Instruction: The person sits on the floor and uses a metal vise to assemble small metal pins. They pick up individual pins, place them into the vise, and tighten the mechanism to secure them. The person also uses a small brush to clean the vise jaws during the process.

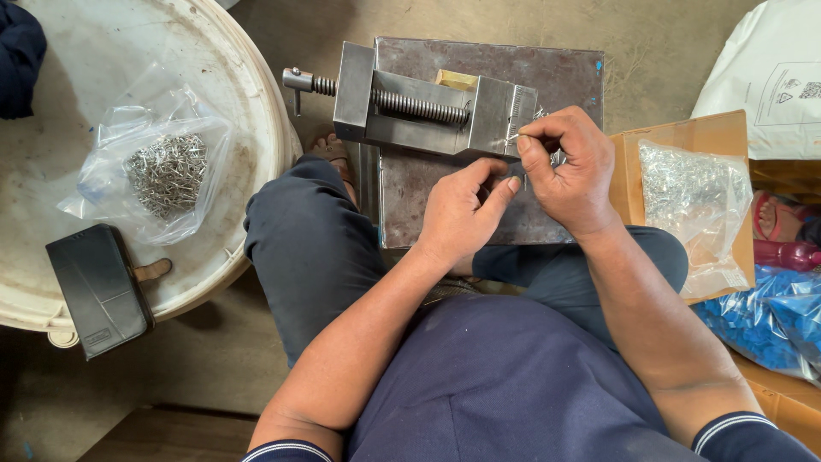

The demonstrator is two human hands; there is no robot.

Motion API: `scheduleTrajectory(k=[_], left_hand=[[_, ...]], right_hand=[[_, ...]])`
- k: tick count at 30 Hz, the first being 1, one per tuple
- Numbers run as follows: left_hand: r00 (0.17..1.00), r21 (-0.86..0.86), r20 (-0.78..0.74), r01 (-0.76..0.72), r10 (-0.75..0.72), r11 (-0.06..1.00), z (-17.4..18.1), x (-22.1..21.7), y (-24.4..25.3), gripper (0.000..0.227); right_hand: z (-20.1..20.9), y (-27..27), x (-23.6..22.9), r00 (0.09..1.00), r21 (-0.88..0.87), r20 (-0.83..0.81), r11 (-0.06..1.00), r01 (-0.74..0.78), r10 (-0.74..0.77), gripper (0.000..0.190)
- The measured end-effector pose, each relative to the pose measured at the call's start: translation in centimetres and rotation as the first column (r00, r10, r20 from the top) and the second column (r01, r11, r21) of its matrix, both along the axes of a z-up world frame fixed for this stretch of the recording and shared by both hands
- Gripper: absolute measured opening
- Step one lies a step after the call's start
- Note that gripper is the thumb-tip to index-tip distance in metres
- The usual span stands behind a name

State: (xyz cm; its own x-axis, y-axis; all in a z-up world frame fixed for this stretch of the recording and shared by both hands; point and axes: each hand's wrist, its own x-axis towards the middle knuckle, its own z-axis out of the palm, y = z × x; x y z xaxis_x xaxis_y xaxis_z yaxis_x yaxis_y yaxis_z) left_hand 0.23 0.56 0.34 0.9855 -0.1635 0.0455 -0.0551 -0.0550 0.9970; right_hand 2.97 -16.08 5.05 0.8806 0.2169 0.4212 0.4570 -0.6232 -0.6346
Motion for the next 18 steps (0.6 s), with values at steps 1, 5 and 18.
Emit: scheduleTrajectory(k=[1,5,18], left_hand=[[1.0,-0.002,-0.006,0.004,-0.004,1.0,0.01,-0.05,0.04,0.029],[1.0,-0.014,-0.003,0.007,-0.007,1.0,0.11,-0.03,0.09,0.03],[1.0,-0.014,-0.016,0.005,-0.005,1.0,-0.03,0.0,0.04,0.03]], right_hand=[[-0.02,0.0,-0.06,1.0,-0.003,0.001,1.0,0.003,-0.003,0.006],[-0.05,-0.04,-0.1,1.0,0.0,0.011,1.0,0.012,-0.012,0.007],[0.41,0.33,-0.23,0.998,-0.102,0.056,0.995,0.017,-0.012,0.009]])
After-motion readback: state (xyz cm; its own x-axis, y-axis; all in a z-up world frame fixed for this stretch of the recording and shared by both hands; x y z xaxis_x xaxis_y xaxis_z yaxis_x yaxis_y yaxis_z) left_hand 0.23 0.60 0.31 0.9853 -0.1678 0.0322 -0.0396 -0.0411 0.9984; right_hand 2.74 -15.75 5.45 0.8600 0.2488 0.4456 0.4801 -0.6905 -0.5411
